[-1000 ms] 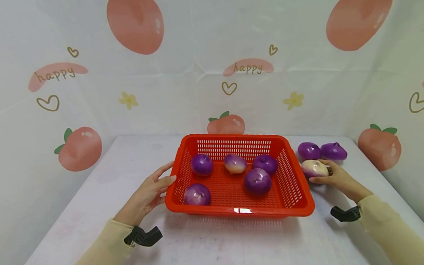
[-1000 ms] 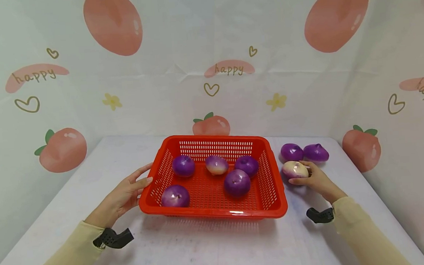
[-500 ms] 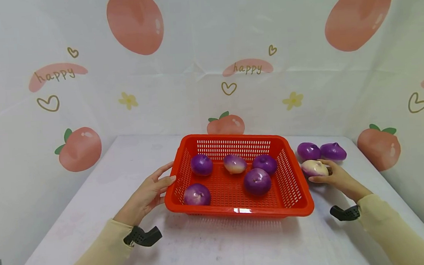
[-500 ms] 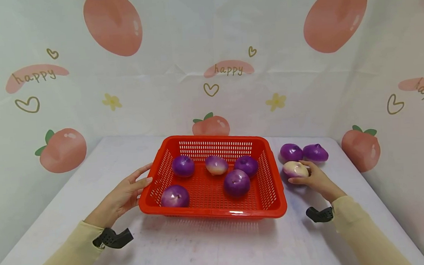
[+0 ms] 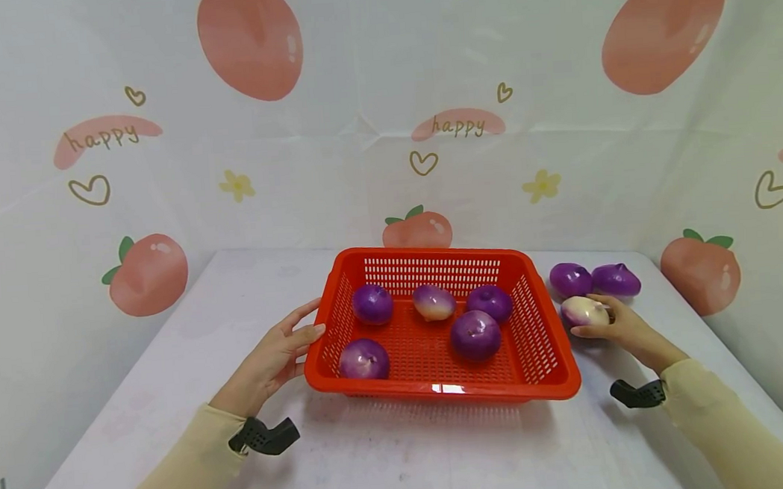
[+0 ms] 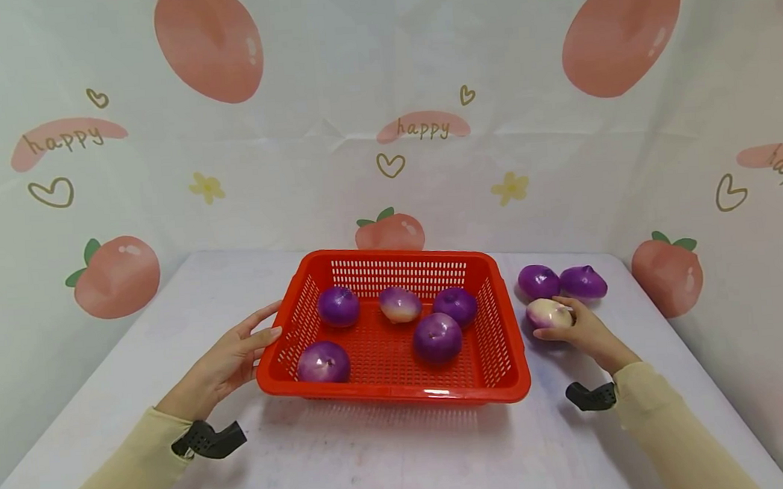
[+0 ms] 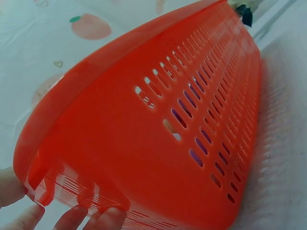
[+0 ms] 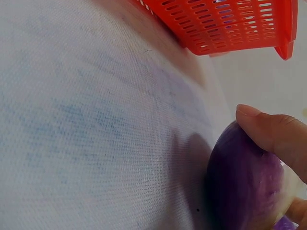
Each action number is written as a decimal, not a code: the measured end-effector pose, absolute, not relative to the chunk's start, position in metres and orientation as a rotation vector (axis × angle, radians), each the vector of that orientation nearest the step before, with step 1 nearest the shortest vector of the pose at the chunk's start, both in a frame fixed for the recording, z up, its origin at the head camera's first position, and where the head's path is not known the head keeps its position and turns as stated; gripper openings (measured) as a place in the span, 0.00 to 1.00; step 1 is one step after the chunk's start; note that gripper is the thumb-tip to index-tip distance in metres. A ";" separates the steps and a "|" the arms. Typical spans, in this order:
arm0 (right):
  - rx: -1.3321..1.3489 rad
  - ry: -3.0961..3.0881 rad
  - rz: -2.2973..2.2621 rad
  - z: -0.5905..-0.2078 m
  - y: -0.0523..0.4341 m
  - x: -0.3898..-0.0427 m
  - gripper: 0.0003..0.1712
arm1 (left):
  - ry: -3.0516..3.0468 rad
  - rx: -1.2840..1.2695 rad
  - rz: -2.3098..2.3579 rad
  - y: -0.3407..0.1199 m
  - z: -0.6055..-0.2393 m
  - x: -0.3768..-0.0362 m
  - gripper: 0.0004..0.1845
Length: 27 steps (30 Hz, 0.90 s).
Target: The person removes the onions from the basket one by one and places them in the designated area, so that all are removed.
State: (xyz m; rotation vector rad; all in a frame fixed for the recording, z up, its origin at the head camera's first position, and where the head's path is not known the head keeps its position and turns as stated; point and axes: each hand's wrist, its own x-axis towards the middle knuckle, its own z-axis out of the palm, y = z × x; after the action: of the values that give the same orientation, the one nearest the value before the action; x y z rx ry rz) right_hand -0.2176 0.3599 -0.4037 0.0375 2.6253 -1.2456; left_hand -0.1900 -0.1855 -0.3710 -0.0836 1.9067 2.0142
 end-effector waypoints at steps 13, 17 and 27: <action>0.034 2.622 -1.225 -0.404 0.362 -0.218 0.56 | 1.878 -0.065 2.041 -0.185 -0.372 -0.191 0.37; 0.048 2.614 -1.219 -0.405 0.364 -0.217 0.56 | 1.859 -0.060 2.048 -0.185 -0.373 -0.191 0.37; -0.010 2.628 -1.346 -0.386 0.372 -0.211 0.51 | 1.886 -0.066 2.027 -0.186 -0.372 -0.191 0.37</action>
State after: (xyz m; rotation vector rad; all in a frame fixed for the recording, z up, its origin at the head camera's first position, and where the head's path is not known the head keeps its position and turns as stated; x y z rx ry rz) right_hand -0.2111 0.3721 -0.3855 -0.0095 2.6281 -1.3463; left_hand -0.1910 -0.1864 -0.3723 -0.0658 1.8856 2.0275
